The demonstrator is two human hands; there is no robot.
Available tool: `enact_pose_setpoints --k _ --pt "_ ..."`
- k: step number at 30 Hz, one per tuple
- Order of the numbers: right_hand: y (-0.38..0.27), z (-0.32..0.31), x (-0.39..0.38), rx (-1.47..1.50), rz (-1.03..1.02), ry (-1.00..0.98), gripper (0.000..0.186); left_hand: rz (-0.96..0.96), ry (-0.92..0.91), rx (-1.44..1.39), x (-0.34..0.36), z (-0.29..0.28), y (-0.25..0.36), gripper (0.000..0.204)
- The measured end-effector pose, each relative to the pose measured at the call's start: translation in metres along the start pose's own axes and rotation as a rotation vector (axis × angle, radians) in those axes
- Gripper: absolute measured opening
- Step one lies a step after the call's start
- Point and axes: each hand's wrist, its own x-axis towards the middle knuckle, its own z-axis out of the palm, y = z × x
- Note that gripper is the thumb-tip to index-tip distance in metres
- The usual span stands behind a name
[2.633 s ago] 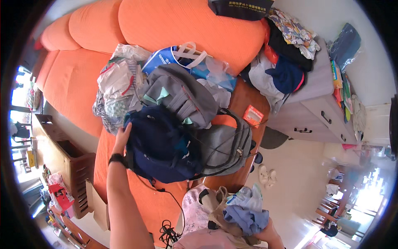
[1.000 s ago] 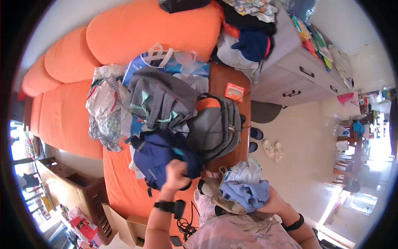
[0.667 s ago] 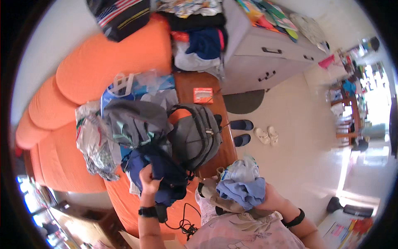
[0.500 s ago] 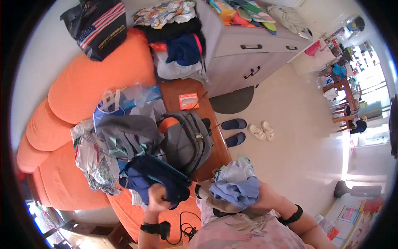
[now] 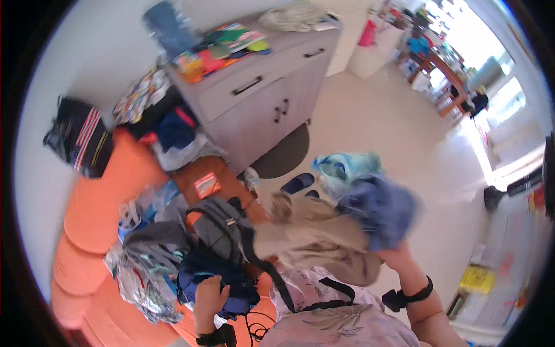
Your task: The person moves laundry from a couch to a bathroom sink, then collects used dishes and a tray from a dining table and places them into a kitchen sink.
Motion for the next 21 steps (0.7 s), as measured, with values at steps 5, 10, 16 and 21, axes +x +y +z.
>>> enact_pose_setpoints --k 5,10,16,21 --pt "0.052 -0.021 -0.041 1.342 0.831 0.046 0.042 0.220 0.090 0.030 0.052 -0.006 0.094 0.034" --pt "0.120 -0.102 -0.095 1.811 1.004 0.240 0.043 0.313 -0.083 -0.129 0.086 0.031 0.249 0.039" --pt "0.184 -0.158 -0.194 2.055 0.965 0.562 0.044 0.614 -0.492 -0.304 0.125 0.120 0.395 0.064" --pt "0.217 -0.166 -0.287 1.971 0.958 0.973 0.045 0.848 -0.955 -0.076 0.139 0.159 0.502 0.067"
